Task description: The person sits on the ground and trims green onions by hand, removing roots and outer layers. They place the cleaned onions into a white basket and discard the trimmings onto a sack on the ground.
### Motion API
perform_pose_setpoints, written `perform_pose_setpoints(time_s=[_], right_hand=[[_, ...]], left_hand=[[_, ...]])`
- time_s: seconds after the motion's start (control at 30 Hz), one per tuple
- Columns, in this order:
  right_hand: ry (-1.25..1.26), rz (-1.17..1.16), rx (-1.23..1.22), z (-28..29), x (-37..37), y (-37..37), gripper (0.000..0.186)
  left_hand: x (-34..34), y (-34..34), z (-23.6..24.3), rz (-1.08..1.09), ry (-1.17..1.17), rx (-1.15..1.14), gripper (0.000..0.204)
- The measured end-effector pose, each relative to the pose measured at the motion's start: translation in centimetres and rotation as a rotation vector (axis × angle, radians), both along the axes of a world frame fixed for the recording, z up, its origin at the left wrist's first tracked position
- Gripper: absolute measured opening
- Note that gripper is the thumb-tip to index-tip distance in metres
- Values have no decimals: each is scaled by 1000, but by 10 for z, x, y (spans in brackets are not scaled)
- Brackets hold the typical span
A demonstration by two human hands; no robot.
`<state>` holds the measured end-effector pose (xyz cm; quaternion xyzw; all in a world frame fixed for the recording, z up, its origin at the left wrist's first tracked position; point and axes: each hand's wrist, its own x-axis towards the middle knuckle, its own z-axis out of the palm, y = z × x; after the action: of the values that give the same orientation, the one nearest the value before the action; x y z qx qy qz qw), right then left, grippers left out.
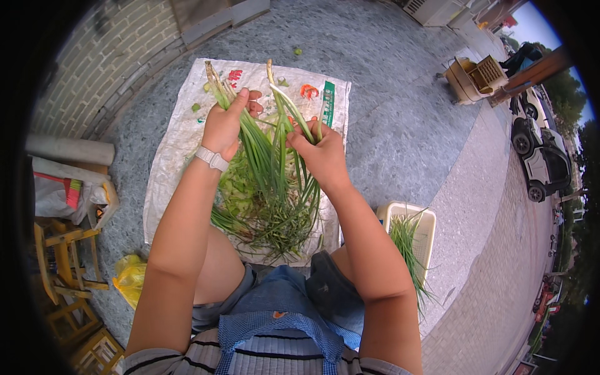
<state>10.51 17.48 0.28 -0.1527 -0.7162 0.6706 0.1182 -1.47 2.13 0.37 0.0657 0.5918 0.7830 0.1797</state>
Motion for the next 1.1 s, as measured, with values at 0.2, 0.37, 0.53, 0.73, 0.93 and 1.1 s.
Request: perform_pose_setpoints(time_s=[0.2,0.37,0.53,0.73,0.93,1.1], right_hand=[[-21,-79,-220,0,-1,2,14],[50,-126,-151,-1,-1,11,15],[61,-57,-41,-9,-3,9,14],[-30,80,-56,2,-1,8,13],[8,115,-68,7,3,7,12],[-45,150,-53,15,12,13,7]], left_hand=[[-6,-7,3,141,186,-238,32],[-6,-16,15,268,526,-523,32],[30,6,20,-255,629,-688,31],[21,5,9,-106,580,-499,25],[-8,-2,-6,29,372,-384,22],[-34,-22,-7,328,154,-173,15]])
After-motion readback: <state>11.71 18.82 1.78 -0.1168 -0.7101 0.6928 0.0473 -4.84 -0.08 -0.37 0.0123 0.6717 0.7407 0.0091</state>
